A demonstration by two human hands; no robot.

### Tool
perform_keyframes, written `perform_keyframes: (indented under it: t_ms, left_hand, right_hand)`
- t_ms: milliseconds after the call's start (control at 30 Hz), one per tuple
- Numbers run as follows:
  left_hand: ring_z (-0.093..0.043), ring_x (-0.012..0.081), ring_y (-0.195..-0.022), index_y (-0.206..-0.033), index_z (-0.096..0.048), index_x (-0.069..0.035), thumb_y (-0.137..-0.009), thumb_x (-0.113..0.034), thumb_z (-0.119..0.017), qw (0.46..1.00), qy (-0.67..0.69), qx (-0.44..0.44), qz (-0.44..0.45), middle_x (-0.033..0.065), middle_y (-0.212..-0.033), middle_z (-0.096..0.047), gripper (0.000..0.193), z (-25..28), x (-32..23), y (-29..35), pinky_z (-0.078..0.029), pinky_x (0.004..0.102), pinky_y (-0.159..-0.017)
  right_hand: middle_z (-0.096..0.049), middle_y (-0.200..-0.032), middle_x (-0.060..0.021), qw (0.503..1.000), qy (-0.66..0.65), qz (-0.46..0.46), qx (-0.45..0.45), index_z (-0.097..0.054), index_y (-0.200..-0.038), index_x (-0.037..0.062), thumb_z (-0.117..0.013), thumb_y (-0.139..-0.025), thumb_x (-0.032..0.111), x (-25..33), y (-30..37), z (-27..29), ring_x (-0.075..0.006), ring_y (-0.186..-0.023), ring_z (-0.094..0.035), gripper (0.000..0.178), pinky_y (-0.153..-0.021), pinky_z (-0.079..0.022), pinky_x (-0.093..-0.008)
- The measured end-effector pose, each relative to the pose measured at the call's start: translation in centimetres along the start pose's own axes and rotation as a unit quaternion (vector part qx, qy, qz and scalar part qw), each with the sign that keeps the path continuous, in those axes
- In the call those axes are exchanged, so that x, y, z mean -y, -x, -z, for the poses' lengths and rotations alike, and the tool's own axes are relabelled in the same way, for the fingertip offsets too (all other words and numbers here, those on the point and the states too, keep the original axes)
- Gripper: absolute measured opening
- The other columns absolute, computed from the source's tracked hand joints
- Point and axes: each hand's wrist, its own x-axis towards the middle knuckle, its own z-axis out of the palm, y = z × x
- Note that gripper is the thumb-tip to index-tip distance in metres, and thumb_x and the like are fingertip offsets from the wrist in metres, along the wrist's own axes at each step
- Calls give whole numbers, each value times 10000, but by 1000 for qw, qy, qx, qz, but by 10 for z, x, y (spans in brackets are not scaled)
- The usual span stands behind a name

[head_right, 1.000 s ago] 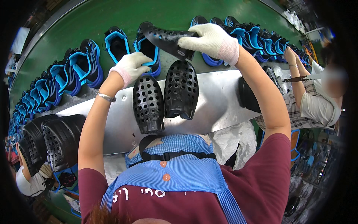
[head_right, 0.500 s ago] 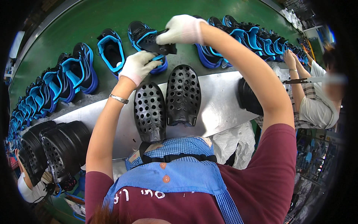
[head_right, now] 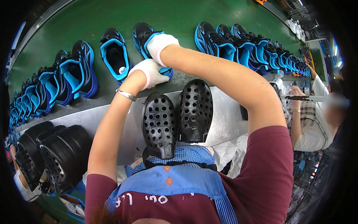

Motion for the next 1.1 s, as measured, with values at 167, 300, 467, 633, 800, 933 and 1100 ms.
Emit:
perform_keyframes:
  t_ms: [167, 300, 467, 633, 800, 933, 1100]
  left_hand:
    - [-683, 283, -655, -1043, -689, -58, -802, -401, -636, 998, -33, 31, 49, 160, -758, -704, 422, 10, -3, -7, -557, 367, -694]
    - [-649, 349, -1031, -1024, -716, -50, -804, -382, -615, 998, -54, -34, 12, 216, -1100, -672, 411, 3, -3, -3, -515, 413, -908]
    - [-677, 256, -597, -876, -708, -4, -798, -361, -585, 996, -51, 12, 70, 165, -708, -693, 386, 20, -13, -2, -550, 358, -636]
    - [-667, 260, -598, -918, -704, 3, -787, -402, -609, 998, 3, -38, 45, 148, -712, -691, 436, 6, 5, -8, -545, 356, -646]
    - [-678, 350, -878, -1039, -704, -46, -777, -460, -614, 991, -98, -85, 13, 199, -949, -706, 499, 3, 11, 1, -533, 406, -819]
    - [-653, 360, -730, -799, -676, 13, -776, -496, -650, 989, -94, -113, -6, 207, -733, -668, 511, 1, 19, 16, -511, 419, -712]
    - [-615, 384, -1031, -1053, -701, -47, -810, -443, -616, 982, -94, -162, -38, 212, -1096, -659, 473, -7, 23, 37, -488, 431, -923]
  right_hand:
    - [-711, -1027, -193, 999, -5, 27, -41, -722, -971, 21, -631, -809, 78, -1, -17, -4, -359, -912, -704, 194, -758, -580, -399]
    - [-708, -1048, -186, 996, -48, 30, -68, -715, -1000, 39, -569, -860, 174, -2, -10, 2, -362, -931, -695, 243, -791, -560, -423]
    - [-709, -1061, -176, 986, -111, 14, -122, -728, -1002, 67, -596, -836, 213, -1, -17, 5, -353, -963, -695, 257, -805, -560, -412]
    - [-712, -1021, -183, 988, -117, 65, -80, -737, -974, 57, -591, -838, 288, -16, 15, 23, -360, -935, -692, 305, -815, -553, -418]
    - [-676, -901, -223, 983, -95, 39, -152, -678, -933, 43, -465, -918, 498, -65, 82, 23, -397, -884, -652, 503, -811, -515, -455]
    - [-703, -964, -197, 970, -64, -136, -189, -718, -927, 57, -465, -911, 487, -116, 140, 27, -370, -936, -672, 499, -828, -524, -456]
    - [-691, -977, -265, 970, -84, -206, -98, -706, -979, -37, -609, -777, 613, -189, 148, -25, -378, -954, -672, 687, -868, -512, -418]
